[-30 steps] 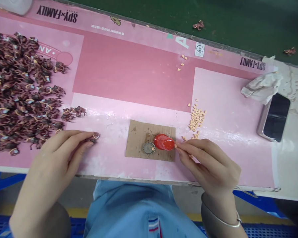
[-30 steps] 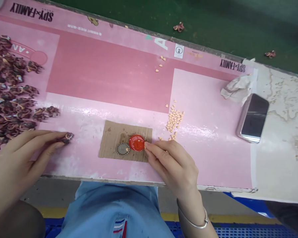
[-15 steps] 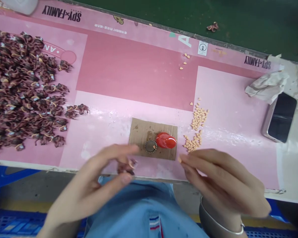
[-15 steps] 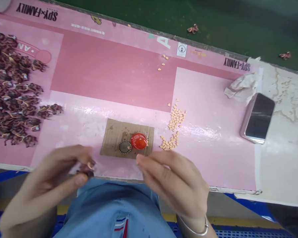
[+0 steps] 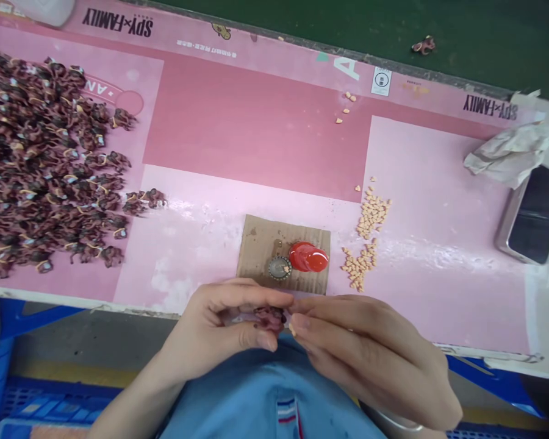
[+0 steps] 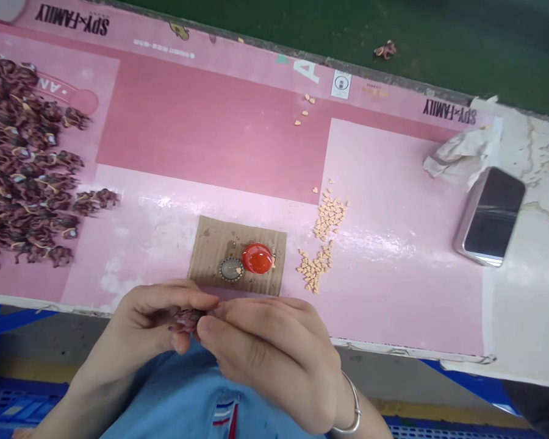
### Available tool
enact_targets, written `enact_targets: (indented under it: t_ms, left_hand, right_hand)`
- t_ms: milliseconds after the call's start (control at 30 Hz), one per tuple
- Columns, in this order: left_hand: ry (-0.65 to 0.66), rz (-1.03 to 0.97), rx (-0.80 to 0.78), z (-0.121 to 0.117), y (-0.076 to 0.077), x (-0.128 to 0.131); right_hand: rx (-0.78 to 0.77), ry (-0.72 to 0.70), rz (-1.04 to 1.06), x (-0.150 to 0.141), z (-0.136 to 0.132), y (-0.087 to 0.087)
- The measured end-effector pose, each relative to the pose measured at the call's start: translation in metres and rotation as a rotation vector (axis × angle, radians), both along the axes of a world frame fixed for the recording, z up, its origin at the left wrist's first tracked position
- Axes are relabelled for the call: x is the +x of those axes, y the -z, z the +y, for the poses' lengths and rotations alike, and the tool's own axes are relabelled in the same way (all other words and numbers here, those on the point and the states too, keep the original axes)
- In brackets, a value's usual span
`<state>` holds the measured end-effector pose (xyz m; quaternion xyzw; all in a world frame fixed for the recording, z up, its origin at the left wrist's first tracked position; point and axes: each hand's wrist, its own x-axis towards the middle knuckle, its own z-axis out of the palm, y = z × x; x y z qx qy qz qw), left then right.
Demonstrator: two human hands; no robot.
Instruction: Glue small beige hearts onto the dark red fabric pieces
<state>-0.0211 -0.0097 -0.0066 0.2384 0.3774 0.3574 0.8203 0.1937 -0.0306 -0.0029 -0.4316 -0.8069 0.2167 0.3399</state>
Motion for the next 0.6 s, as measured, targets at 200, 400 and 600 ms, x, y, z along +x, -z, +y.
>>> enact_targets:
  t_ms: [200,400,600]
  left_hand:
    - [-0.046,0.051,0.073,-0.007,0.008,0.003]
    - [-0.081,0.196,0.121,-0.005,0.001,0.006]
    - [-0.155,0.247,0.16,-0.004,-0.003,0.008]
  right_hand:
    - [0.057,-0.001,-0.003,-0.005,0.007,-0.009]
    - [0.116,0.036,-0.09,-0.004,0.004,-0.003]
    - [-0.051,-0.022,-0.065,-0.004,0.012,-0.015]
